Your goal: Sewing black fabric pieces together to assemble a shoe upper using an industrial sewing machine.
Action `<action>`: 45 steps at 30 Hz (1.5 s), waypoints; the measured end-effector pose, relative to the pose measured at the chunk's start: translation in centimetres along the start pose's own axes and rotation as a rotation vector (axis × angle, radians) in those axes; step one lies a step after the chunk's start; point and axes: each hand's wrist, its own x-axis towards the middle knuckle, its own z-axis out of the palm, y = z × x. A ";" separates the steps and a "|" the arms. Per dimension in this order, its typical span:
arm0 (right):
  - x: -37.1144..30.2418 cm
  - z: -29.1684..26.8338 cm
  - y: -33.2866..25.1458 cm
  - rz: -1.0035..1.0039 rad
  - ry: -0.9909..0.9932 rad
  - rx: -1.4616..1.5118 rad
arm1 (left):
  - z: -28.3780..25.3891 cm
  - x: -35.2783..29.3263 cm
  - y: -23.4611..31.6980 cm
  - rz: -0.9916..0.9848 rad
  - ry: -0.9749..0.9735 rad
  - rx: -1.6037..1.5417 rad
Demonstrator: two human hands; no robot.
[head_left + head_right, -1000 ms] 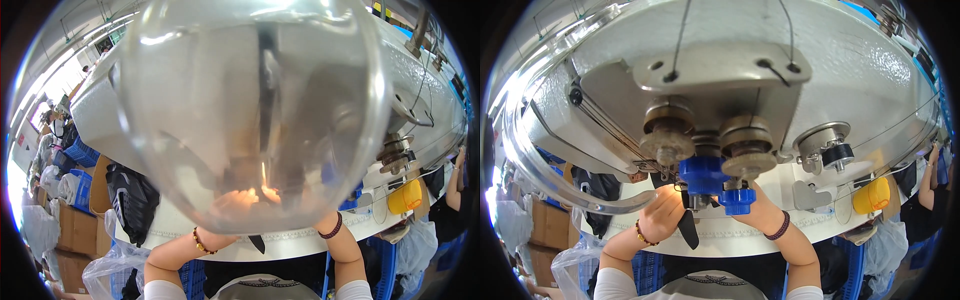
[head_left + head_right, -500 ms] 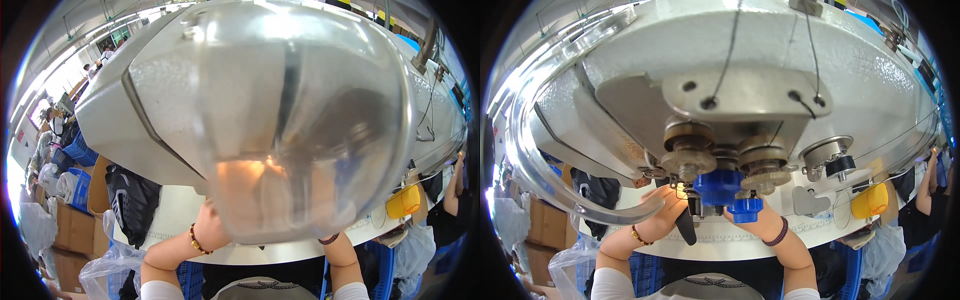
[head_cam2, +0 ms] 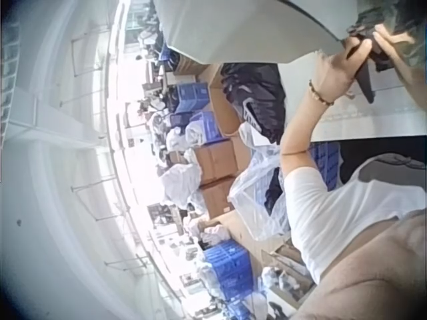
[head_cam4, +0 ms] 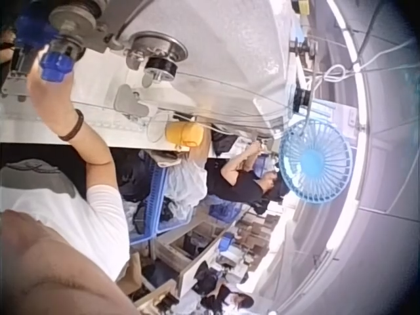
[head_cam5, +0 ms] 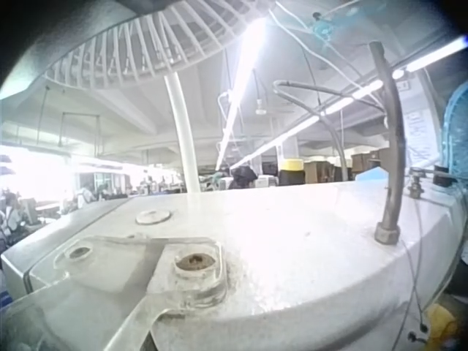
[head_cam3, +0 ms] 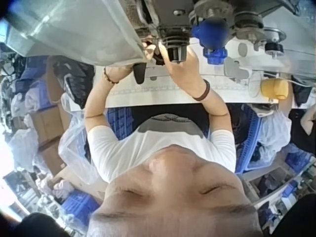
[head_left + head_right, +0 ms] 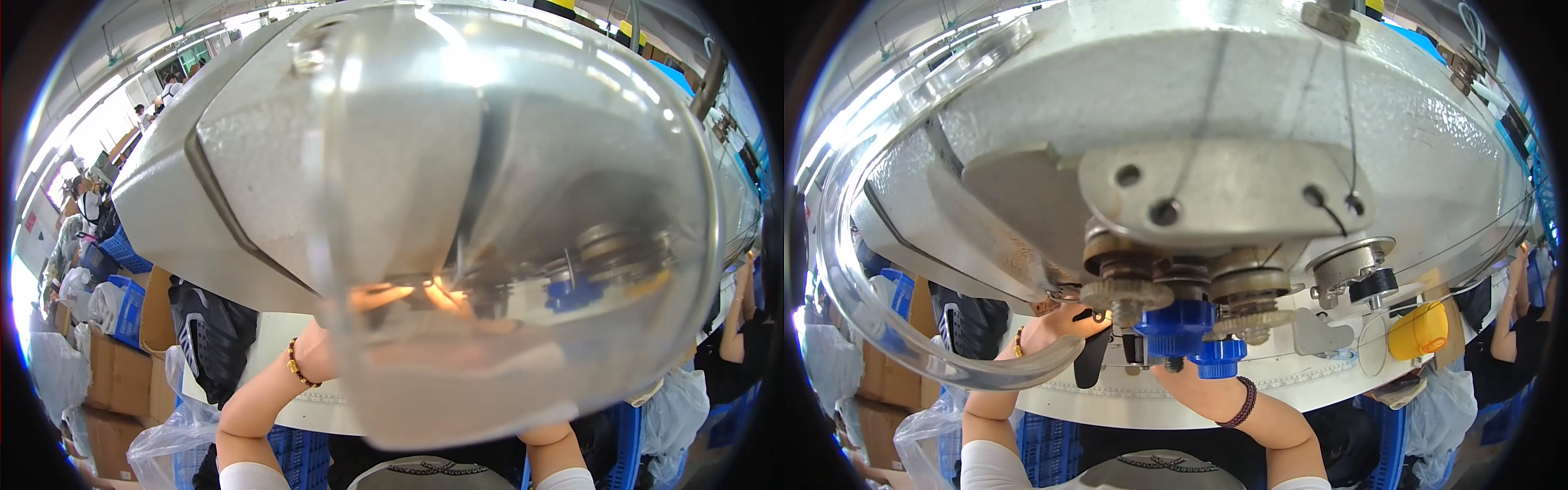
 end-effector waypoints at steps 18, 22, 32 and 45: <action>0.9 -0.1 -1.2 -0.063 -0.062 -0.008 | -1.1 -1.9 4.7 -0.030 0.033 -0.026; 0.7 0.1 -1.7 -0.095 -0.104 0.149 | 1.1 -0.9 4.7 -0.161 0.253 -0.039; 0.5 0.4 -2.1 -0.101 -0.083 0.394 | 2.6 0.8 4.6 0.067 0.263 0.475; 1.1 -1.6 -1.8 -0.146 -0.175 0.298 | 4.9 0.9 6.6 -0.143 0.451 0.610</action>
